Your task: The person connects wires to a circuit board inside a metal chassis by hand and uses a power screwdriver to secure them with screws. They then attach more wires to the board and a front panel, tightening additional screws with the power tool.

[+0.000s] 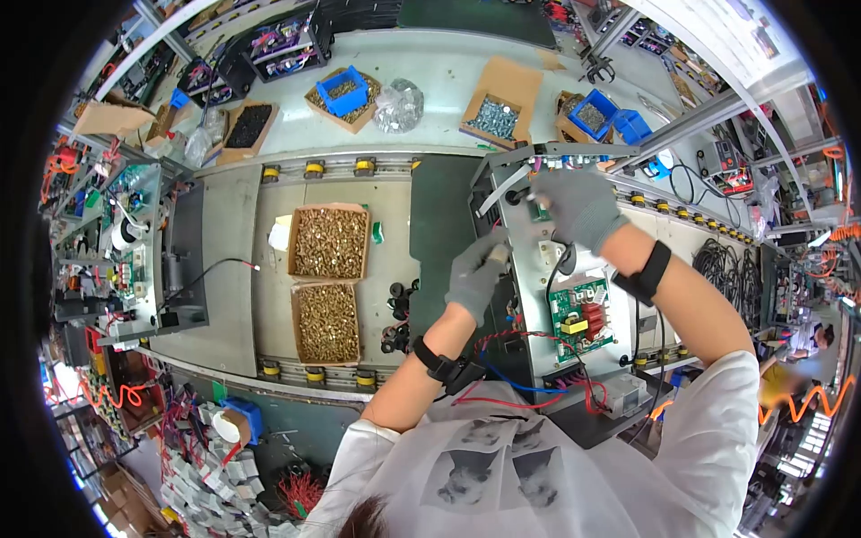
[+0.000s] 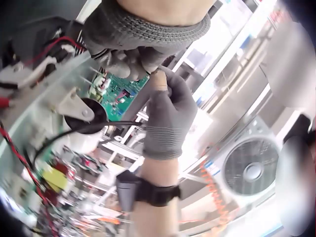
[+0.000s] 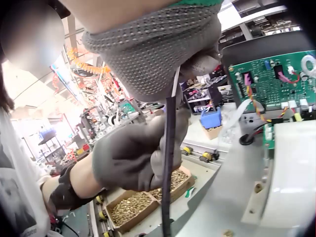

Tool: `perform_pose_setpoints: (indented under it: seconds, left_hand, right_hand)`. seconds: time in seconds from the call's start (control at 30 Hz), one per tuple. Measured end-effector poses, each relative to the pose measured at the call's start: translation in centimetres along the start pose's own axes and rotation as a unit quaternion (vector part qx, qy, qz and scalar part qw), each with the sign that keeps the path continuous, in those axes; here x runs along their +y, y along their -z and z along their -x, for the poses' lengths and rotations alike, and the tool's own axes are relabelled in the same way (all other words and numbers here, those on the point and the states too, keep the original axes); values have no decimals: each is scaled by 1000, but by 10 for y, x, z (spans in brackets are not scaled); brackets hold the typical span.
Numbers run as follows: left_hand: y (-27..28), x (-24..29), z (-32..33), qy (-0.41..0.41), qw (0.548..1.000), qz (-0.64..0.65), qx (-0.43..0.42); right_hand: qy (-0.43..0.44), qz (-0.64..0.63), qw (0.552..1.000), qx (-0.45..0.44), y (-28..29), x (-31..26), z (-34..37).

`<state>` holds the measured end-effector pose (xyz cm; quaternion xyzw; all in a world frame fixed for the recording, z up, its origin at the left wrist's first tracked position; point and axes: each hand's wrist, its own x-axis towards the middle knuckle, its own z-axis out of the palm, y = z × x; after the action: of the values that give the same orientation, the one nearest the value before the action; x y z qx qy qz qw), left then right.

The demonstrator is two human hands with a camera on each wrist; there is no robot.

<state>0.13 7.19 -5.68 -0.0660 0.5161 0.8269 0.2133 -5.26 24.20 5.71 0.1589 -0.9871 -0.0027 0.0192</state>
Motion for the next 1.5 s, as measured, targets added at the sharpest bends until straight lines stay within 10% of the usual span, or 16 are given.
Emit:
perform_pose_setpoints:
  seconds: [0.13, 0.3, 1.4, 1.5]
  left_hand:
    - [-9, -5, 24, -85, 960, -217, -157]
    - [-26, -24, 26, -109, 923, -349, -120]
    - [-29, -30, 22, -145, 908, -389, -51]
    - [-26, -14, 27, -22, 878, -469, -97]
  right_hand:
    - [-6, 92, 994, -62, -23, 32, 1]
    - [-58, 142, 986, -71, -26, 39, -8]
    - [-271, 17, 950, -154, -26, 41, -26]
    - [-379, -294, 862, -167, 6, 35, -22]
